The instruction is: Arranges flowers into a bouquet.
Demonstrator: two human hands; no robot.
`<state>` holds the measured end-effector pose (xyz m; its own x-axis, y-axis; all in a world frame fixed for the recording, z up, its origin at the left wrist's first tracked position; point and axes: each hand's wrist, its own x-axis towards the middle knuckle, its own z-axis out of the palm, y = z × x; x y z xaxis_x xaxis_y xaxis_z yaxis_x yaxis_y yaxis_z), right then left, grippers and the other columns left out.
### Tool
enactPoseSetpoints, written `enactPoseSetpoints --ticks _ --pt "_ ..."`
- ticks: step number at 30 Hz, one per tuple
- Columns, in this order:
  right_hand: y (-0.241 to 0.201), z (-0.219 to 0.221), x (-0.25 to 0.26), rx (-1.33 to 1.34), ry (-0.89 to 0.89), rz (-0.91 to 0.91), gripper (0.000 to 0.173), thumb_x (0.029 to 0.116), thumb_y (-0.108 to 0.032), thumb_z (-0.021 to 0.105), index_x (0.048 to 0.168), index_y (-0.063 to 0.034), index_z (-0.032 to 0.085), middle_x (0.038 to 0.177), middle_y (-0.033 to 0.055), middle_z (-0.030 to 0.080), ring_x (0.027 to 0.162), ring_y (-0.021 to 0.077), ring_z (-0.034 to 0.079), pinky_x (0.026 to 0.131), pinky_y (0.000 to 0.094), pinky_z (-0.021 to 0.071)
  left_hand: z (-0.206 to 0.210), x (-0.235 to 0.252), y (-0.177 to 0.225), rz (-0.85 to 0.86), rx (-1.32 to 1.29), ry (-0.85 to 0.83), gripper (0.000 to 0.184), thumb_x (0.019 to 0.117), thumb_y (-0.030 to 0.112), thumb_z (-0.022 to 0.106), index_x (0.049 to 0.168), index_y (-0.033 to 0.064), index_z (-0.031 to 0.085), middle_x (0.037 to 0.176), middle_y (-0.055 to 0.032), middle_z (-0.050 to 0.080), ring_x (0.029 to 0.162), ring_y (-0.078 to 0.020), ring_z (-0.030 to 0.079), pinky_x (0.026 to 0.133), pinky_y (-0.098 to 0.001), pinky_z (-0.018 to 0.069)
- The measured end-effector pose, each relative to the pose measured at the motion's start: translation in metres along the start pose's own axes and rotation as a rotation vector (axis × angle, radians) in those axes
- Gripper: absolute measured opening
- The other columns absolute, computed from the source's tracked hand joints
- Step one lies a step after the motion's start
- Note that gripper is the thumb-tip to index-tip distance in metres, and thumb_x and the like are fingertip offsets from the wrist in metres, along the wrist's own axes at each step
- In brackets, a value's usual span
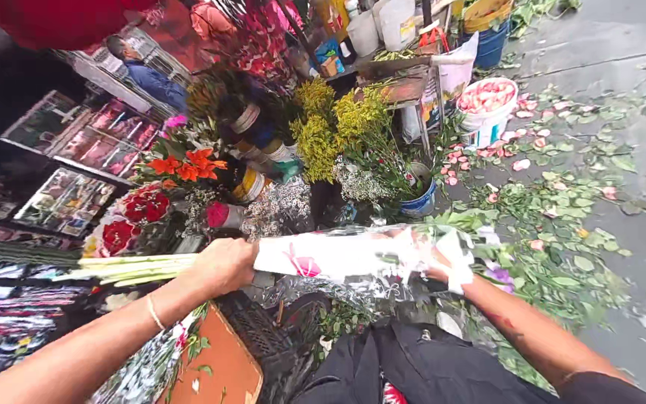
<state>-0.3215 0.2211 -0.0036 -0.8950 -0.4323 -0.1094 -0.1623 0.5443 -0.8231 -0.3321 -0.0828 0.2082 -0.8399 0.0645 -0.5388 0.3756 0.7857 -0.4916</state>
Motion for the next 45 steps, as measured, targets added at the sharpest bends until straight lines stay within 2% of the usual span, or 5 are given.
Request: enactPoseSetpoints --ticks 9,15,21,28,45 --pt "0.155 0.1 -0.096 1.62 0.184 -0.041 0.069 0.1021 -0.067 0.028 0.135 -0.0155 0.06 0.097 0.0003 0.078 0.089 0.0155 0.075 0.083 0.0351 0.0615 0.091 -0.006 0.039 -0.22 -0.55 -0.556 0.047 0.0854 0.035 0.084 0.107 -0.0046 0.07 0.099 -0.0244 0.07 0.094 -0.0401 0.068 0.09 -0.062 0.0515" --pt "0.18 0.156 -0.093 1.292 0.632 0.425 0.008 0.0991 -0.01 0.061 0.102 -0.0029 0.063 0.08 -0.0019 0.068 0.072 0.009 0.066 0.073 0.0293 0.0581 0.106 -0.031 0.062 -0.333 -0.997 -0.797 0.023 0.0871 0.017 0.081 0.095 0.0079 0.062 0.055 0.0038 0.05 0.042 -0.0069 0.045 0.043 -0.0229 0.0415" --pt "0.199 0.118 -0.044 0.708 1.119 0.39 0.031 0.0947 -0.03 0.072 0.1 -0.0001 0.064 0.082 0.0043 0.064 0.071 0.0098 0.061 0.071 0.0324 0.0533 0.108 -0.021 0.076 -0.158 -0.511 -0.581 0.049 0.0867 0.036 0.082 0.115 -0.0013 0.07 0.099 -0.0244 0.071 0.097 -0.0423 0.069 0.09 -0.0645 0.0508" --pt "0.221 0.121 -0.059 0.298 1.035 0.661 0.051 0.095 -0.045 0.068 0.101 0.0062 0.068 0.083 0.0196 0.069 0.078 0.0323 0.068 0.077 0.0538 0.0506 0.105 -0.027 0.098 -0.302 -1.635 -1.161 0.01 0.093 0.013 0.065 0.084 0.0153 0.064 0.053 0.0078 0.049 0.041 -0.0006 0.047 0.041 -0.0148 0.0441" --pt "0.242 0.152 -0.074 0.456 1.088 0.475 0.039 0.101 -0.034 0.062 0.079 -0.0019 0.064 0.065 -0.0026 0.054 0.059 0.0021 0.049 0.061 0.0242 0.0431 0.124 -0.048 0.062 -0.016 -0.704 -0.664 0.03 0.0907 0.023 0.076 0.107 -0.0019 0.069 0.076 -0.0164 0.067 0.069 -0.0309 0.066 0.067 -0.049 0.0549"
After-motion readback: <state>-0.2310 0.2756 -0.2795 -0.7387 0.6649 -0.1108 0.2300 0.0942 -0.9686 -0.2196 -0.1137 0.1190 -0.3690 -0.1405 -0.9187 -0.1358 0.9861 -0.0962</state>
